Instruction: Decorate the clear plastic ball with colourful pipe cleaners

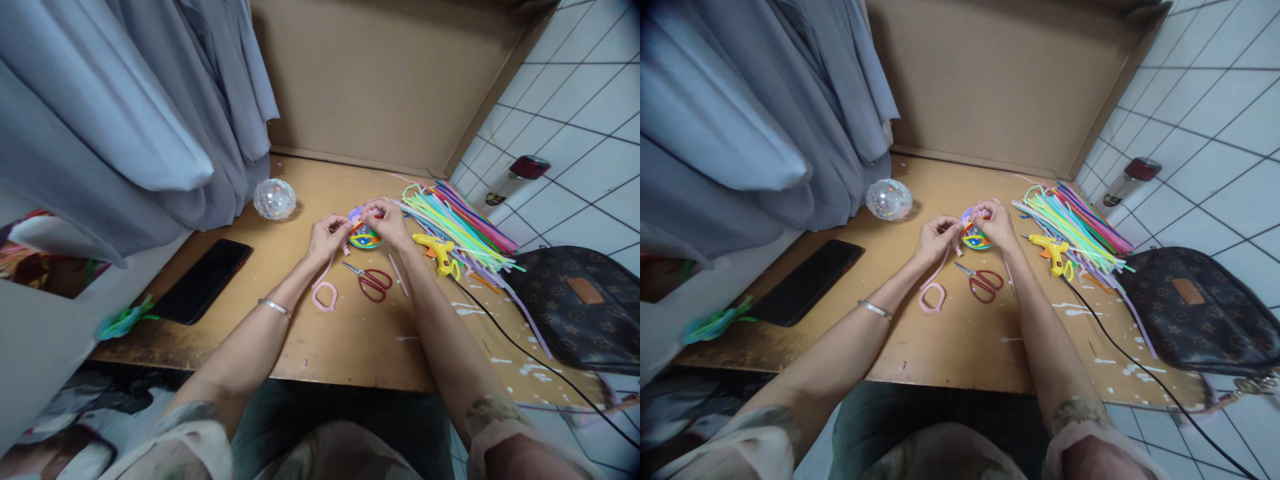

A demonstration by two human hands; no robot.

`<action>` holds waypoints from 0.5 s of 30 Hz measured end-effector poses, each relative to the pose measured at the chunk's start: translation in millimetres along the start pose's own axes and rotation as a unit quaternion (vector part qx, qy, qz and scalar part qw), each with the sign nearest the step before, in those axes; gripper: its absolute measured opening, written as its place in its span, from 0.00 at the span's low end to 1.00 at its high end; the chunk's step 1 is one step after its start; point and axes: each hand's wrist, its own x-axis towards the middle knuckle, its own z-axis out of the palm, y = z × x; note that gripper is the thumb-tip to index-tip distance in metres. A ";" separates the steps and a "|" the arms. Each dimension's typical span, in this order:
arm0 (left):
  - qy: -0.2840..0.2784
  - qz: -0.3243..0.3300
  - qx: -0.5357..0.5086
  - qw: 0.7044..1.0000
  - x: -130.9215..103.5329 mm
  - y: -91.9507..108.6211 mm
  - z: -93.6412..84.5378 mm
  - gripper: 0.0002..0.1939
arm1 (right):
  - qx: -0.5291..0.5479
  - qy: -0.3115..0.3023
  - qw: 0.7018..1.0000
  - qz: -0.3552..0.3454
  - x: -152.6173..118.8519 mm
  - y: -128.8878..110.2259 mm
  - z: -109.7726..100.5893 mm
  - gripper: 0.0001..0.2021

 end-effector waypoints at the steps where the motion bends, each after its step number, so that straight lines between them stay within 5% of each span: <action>1: -0.006 -0.002 -0.012 1.000 -0.5 0.6 1.1 0.11 | -0.002 -0.002 1.000 0.000 0.0 -0.4 0.1 0.03; 15: -0.015 0.005 -0.005 1.000 4.2 -3.9 7.9 0.11 | 0.007 -0.004 1.000 0.000 1.4 2.2 3.2 0.02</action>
